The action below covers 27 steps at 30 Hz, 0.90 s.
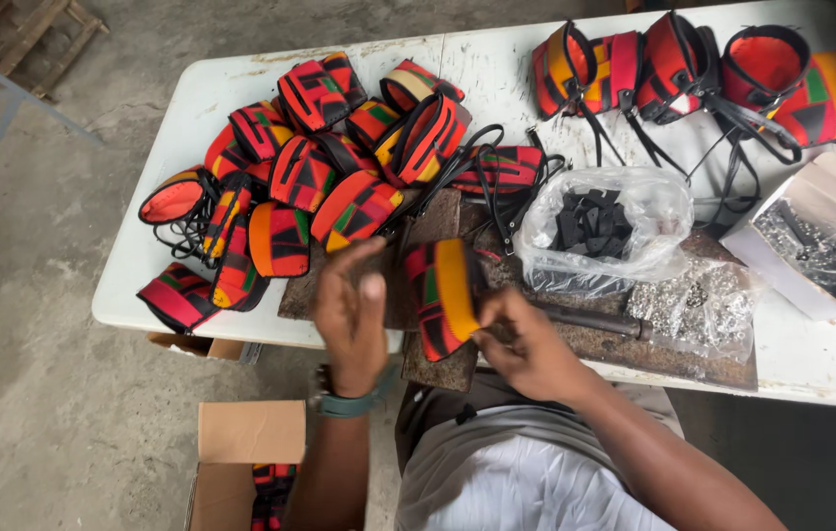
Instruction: The person picks up small colorful fabric pouches one at a time, threads and attaches black strap ends and clasps to them, and places the finished pouches into a cardboard box beside the table. They repeatedly reach into a plastic bag of black strap hardware for parts while working through the pile of pouches.
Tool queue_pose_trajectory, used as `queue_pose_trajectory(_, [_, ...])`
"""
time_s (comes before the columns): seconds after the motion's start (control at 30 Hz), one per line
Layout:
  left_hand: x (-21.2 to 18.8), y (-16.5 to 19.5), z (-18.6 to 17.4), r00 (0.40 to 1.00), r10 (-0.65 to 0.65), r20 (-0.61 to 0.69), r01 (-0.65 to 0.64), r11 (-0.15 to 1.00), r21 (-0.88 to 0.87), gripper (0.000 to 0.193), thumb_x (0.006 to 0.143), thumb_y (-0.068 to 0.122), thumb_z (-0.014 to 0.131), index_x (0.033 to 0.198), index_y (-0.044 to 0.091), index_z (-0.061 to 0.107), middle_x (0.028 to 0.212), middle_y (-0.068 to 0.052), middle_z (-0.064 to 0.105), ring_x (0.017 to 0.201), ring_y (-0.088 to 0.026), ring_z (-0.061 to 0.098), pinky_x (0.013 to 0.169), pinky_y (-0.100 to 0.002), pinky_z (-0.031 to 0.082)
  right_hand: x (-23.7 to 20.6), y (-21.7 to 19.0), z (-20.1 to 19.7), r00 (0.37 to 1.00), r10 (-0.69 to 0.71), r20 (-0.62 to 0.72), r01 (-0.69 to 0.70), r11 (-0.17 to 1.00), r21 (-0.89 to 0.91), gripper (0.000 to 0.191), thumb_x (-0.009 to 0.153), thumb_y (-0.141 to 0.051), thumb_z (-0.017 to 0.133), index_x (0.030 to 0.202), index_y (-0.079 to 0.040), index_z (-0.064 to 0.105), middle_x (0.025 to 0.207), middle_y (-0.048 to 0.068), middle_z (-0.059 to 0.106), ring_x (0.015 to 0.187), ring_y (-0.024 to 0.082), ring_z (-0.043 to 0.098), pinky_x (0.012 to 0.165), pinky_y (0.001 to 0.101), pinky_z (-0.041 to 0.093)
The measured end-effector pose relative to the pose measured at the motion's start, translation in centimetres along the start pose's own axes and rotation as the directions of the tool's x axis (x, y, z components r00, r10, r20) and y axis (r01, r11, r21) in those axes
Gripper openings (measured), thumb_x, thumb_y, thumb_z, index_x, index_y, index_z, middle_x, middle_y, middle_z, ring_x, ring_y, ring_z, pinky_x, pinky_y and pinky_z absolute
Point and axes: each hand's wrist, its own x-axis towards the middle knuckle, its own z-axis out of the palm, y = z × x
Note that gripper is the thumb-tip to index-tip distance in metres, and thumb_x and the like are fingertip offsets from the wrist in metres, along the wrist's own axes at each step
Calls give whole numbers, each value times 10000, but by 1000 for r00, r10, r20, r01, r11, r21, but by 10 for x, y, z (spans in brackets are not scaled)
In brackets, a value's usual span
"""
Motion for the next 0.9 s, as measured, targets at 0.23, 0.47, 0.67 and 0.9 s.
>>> queue_pose_trajectory(0.23, [81,-4,48,849,303,434,-394,909,136,196,1005,177,710,1111,22,653,1014,-121,724,929,-246,732,819,-343,569,40,8,6,1000,-17,10,19,954,-300,174,848,9,692,993,-29,603,931,145,667,903,320,699,774,384,550])
queue_pose_trajectory(0.47, [171,-81,213,730,-44,682,-444,729,522,380,887,320,666,1176,77,619,1061,-127,745,1026,-343,673,906,-618,408,44,-6,7,984,-177,11,168,914,-370,175,842,-2,712,1003,-27,649,983,158,685,981,370,682,846,435,555])
queue_pose_trajectory(0.67, [184,-131,287,754,-368,544,-403,395,826,405,923,496,659,1048,122,751,1150,-175,693,1133,-346,641,1140,-658,211,24,-18,-14,960,-280,6,259,881,-395,365,771,-17,719,1130,6,660,1133,212,652,1065,415,614,896,464,519])
queue_pose_trajectory(0.9, [173,-156,306,792,-459,404,-162,480,862,184,844,243,675,962,142,774,1056,-163,749,1059,-348,697,1148,-571,281,-1,-17,-54,984,-178,0,156,858,-489,167,817,-36,749,966,-48,674,981,100,705,966,322,676,860,420,553])
